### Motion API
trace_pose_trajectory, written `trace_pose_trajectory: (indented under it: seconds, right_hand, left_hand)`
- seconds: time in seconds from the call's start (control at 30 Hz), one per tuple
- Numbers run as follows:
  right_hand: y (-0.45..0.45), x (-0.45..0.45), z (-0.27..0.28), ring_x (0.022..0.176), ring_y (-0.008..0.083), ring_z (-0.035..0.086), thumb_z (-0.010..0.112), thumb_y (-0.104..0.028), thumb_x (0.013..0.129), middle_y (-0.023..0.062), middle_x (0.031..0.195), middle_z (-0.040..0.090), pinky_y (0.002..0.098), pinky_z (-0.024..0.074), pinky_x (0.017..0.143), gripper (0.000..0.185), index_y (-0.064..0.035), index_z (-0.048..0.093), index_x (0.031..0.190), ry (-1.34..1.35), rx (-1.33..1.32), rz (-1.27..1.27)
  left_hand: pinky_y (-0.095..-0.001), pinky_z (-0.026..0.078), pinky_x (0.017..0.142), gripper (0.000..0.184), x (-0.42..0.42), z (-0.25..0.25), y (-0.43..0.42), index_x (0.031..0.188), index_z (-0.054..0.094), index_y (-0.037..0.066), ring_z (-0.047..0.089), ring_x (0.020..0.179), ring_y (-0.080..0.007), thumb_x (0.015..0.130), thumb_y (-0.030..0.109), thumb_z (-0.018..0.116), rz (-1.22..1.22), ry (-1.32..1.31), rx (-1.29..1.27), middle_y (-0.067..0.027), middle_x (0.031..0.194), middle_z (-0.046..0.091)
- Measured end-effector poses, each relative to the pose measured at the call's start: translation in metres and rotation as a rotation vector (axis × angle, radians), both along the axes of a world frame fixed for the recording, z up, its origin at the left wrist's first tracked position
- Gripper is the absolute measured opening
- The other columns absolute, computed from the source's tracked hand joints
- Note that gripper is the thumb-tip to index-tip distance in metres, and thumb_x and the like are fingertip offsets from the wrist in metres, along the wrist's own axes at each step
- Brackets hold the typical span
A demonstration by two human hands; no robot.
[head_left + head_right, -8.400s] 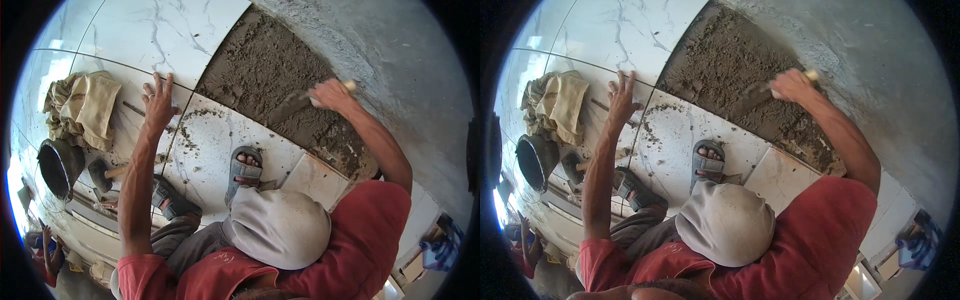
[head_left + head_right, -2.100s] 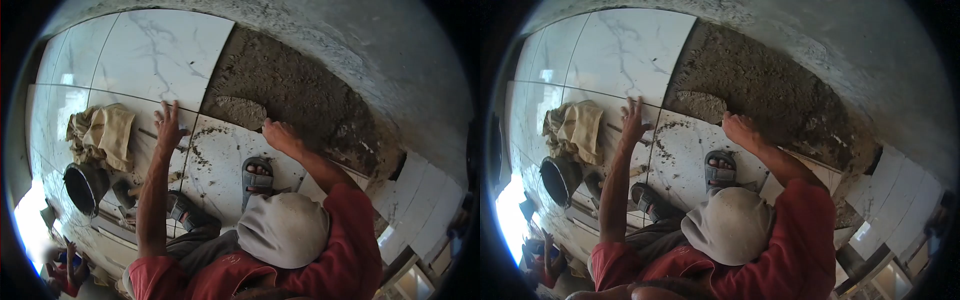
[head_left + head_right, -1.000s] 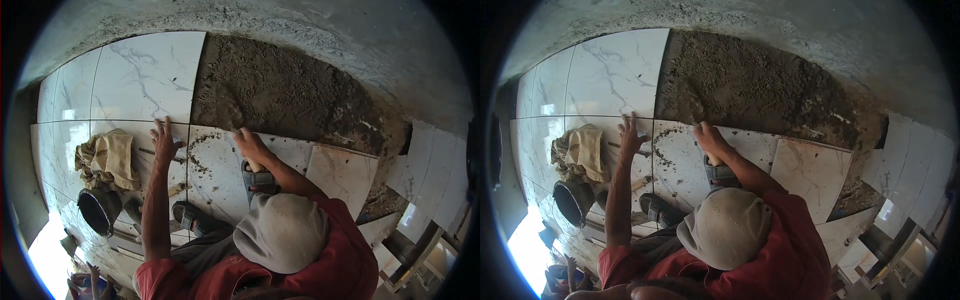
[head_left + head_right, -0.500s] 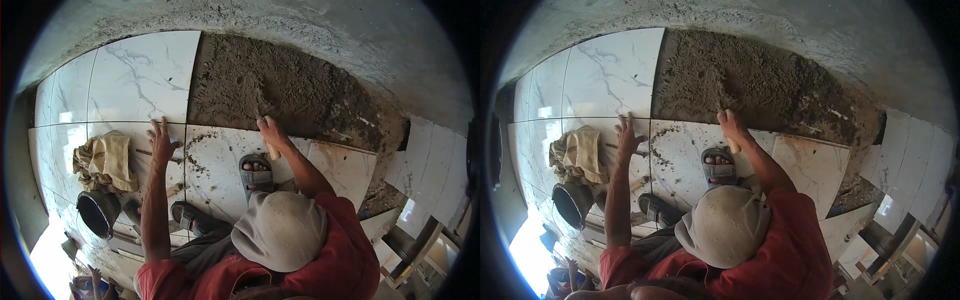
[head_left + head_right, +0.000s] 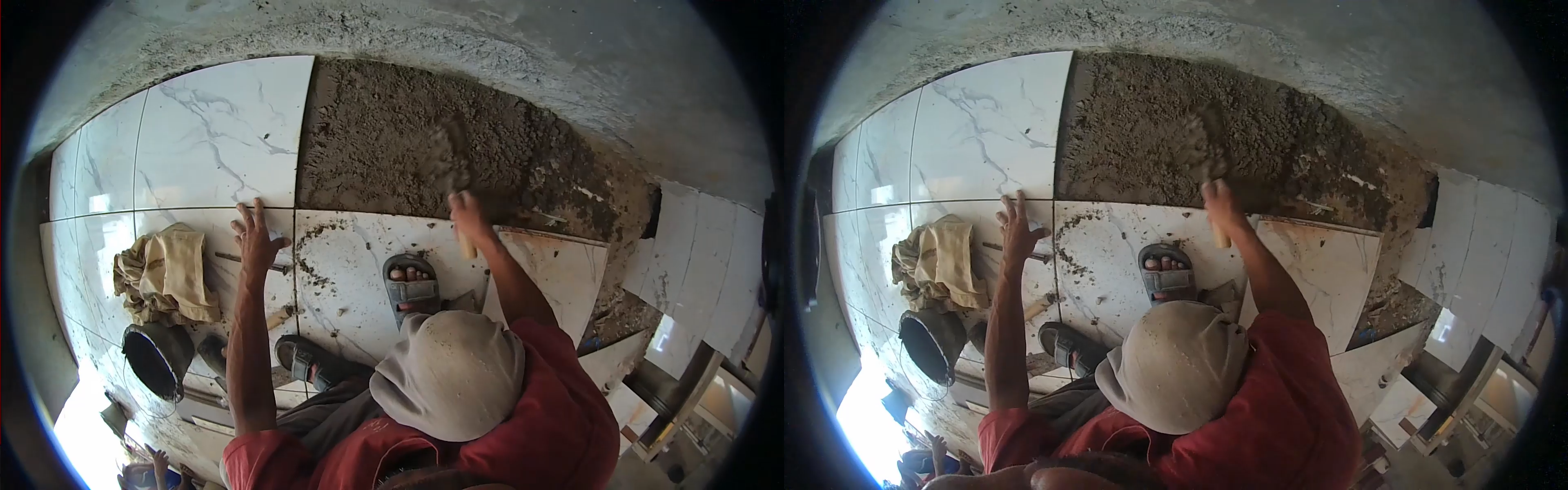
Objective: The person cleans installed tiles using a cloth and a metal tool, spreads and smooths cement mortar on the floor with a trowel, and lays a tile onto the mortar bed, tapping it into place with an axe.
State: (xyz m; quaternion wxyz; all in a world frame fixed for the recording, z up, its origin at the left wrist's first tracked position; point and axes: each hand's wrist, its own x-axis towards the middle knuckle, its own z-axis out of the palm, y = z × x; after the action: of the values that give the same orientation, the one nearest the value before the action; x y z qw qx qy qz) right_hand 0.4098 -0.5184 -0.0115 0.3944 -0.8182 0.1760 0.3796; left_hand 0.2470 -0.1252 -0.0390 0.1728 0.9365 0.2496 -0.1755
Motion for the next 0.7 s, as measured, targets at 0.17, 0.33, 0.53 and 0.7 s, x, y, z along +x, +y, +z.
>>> trace_pose_trajectory:
  seconds: [0.17, 0.33, 0.53, 0.7]
  right_hand:
    - [-0.04, -0.02, -0.023, 0.041, 0.0175, 0.049, 0.043, -0.033, 0.096, 0.0071, 0.064, 0.046, 0.0348, 0.0412, 0.039, 0.035, 0.0016, 0.047, 0.095, -0.152, 0.043, 0.428]
    - [-0.042, -0.004, -0.014, 0.044, 0.0177, 0.052, 0.042, -0.034, 0.096, 0.0093, 0.07, 0.051, 0.0371, 0.0442, 0.044, 0.035, 0.0009, 0.047, 0.093, -0.046, 0.007, -0.007]
    - [-0.014, 0.002, 0.0, 0.053, 0.0198, 0.055, 0.043, -0.037, 0.096, 0.0139, 0.08, 0.059, 0.038, 0.048, 0.053, 0.042, 0.0022, 0.051, 0.107, -0.039, -0.097, 0.21]
    - [0.001, 0.014, -0.014, 0.054, 0.0224, 0.058, 0.046, -0.04, 0.093, 0.0172, 0.078, 0.058, 0.0368, 0.0473, 0.05, 0.042, 0.0016, 0.05, 0.099, -0.077, 0.056, 0.512]
  left_hand:
    - [-0.0663, 0.032, 0.096, 0.114, 0.002, 0.0, 0.001, 0.148, 0.016, 0.015, 0.02, 0.127, -0.0617, 0.059, 0.022, 0.086, 0.008, 0.018, 0.009, -0.0264, 0.151, 0.007]
    - [-0.0661, 0.032, 0.096, 0.112, -0.001, -0.001, 0.0, 0.148, 0.016, 0.016, 0.02, 0.127, -0.0617, 0.06, 0.023, 0.085, -0.007, 0.0, 0.015, -0.0264, 0.151, 0.006]
    - [-0.0659, 0.032, 0.097, 0.113, -0.002, -0.001, 0.0, 0.148, 0.015, 0.016, 0.019, 0.127, -0.0616, 0.059, 0.023, 0.085, -0.009, -0.011, 0.011, -0.0273, 0.15, 0.007]
    - [-0.0654, 0.034, 0.095, 0.114, 0.002, 0.003, -0.001, 0.147, 0.015, 0.016, 0.02, 0.126, -0.0617, 0.058, 0.022, 0.086, 0.005, 0.015, 0.015, -0.0287, 0.15, 0.008]
